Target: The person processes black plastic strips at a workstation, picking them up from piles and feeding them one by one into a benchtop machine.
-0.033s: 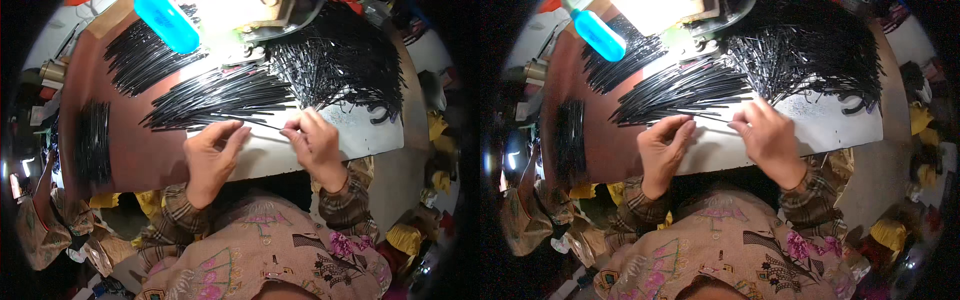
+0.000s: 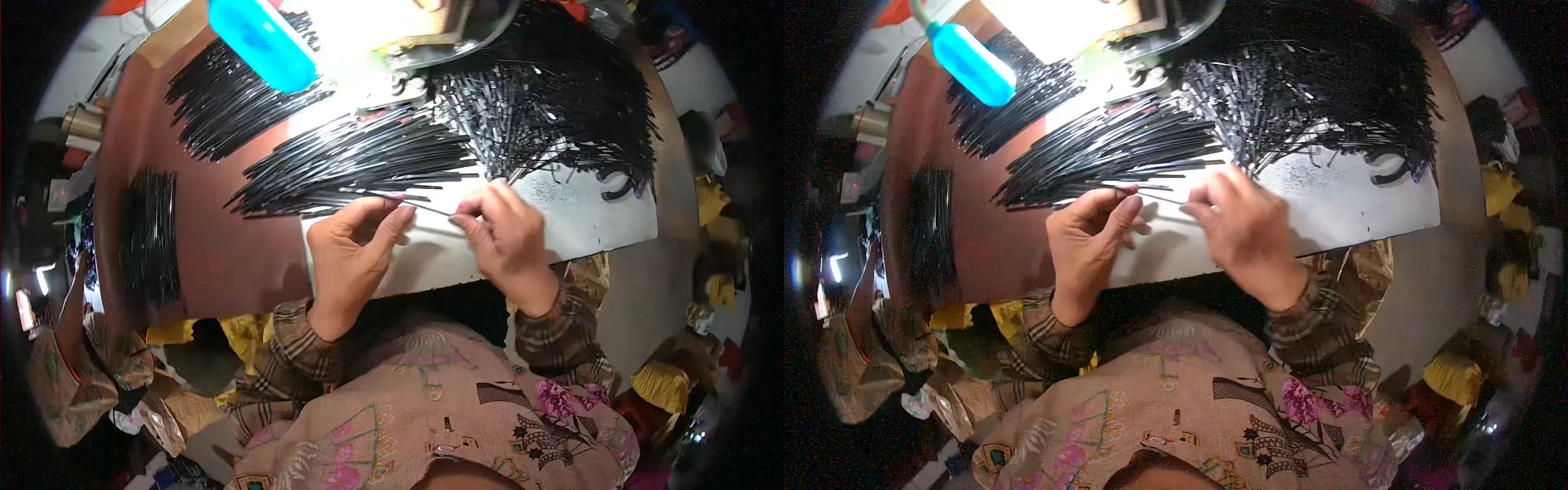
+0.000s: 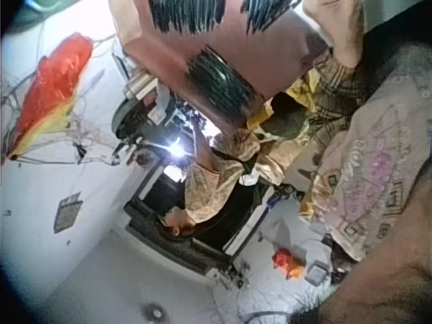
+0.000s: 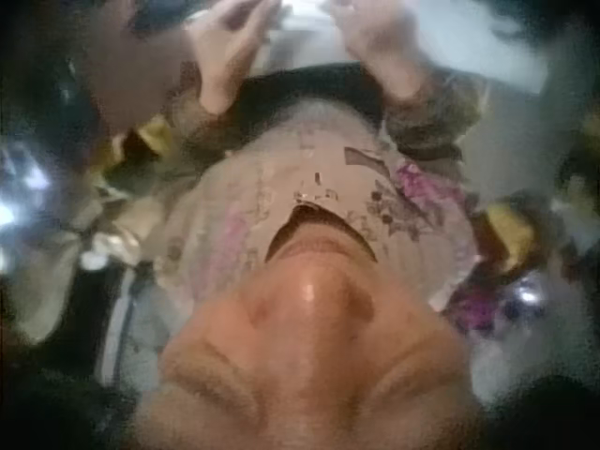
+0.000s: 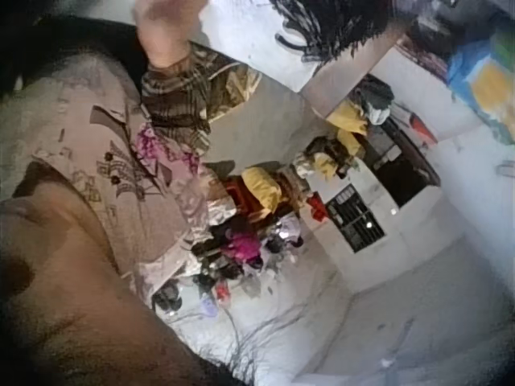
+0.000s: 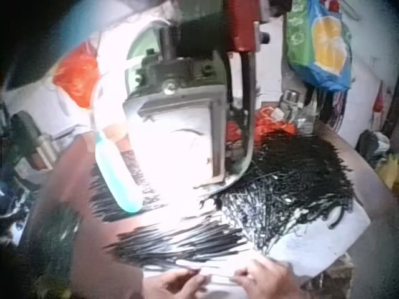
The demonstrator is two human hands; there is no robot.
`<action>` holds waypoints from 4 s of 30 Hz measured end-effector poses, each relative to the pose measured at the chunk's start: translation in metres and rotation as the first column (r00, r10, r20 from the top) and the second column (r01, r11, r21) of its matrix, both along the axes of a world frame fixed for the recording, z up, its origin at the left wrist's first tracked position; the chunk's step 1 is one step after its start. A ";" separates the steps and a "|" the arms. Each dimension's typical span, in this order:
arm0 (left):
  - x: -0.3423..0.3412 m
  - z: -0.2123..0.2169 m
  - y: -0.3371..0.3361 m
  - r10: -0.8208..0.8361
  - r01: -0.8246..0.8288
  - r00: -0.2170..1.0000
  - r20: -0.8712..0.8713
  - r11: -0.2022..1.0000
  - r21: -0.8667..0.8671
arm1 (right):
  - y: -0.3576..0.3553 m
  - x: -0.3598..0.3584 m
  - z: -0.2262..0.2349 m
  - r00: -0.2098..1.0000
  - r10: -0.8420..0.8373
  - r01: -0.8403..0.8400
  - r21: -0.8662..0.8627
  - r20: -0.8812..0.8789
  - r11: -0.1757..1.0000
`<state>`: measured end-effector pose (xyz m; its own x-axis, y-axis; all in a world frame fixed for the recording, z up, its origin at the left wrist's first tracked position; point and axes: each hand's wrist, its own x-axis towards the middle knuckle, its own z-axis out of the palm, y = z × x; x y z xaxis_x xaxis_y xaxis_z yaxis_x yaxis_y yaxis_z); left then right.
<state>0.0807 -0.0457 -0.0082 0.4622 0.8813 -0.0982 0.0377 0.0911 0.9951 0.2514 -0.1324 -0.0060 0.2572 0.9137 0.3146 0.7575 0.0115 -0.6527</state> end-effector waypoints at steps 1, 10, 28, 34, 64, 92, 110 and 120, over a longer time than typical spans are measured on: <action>0.005 -0.002 0.000 0.009 -0.001 0.997 0.073 0.993 -0.118 | 0.000 -0.006 -0.004 1.000 -0.025 0.025 -0.003 0.011 1.000; 0.012 0.007 0.000 0.062 -0.053 0.996 0.063 0.990 -0.134 | 0.005 0.059 -0.005 0.945 -0.309 0.315 -0.048 0.106 0.948; 0.018 0.026 0.022 0.072 0.033 0.988 -0.140 0.775 0.631 | 0.032 0.039 0.018 0.963 0.269 -0.263 0.132 -0.024 0.956; 0.039 0.016 0.032 0.058 0.099 0.951 -0.305 0.873 0.477 | 0.035 0.021 0.009 0.974 0.225 -0.222 0.124 -0.013 0.967; 0.045 0.006 0.038 0.103 -0.107 0.988 -0.116 0.994 -0.028 | 0.062 0.030 -0.006 0.973 0.095 -0.047 0.219 -0.212 0.975; 0.028 0.014 0.095 -0.107 0.123 0.991 -0.086 0.971 0.207 | 0.112 0.036 -0.014 0.838 0.313 -0.186 0.306 -0.448 0.934; 0.037 -0.019 0.115 0.495 0.318 0.816 -0.300 0.051 0.947 | 0.124 0.040 -0.012 0.816 0.255 -0.147 0.239 -0.520 0.960; 0.037 0.005 0.100 0.232 0.126 0.962 -0.147 0.103 0.987 | 0.111 0.044 -0.005 0.876 0.194 -0.140 0.152 -0.442 0.978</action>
<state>0.1173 0.0546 -0.0032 0.5318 0.2928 0.7947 0.2904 -0.9445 0.1536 0.2949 -0.0211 -0.0108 0.2424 0.9216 0.3032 0.3605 0.2046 -0.9100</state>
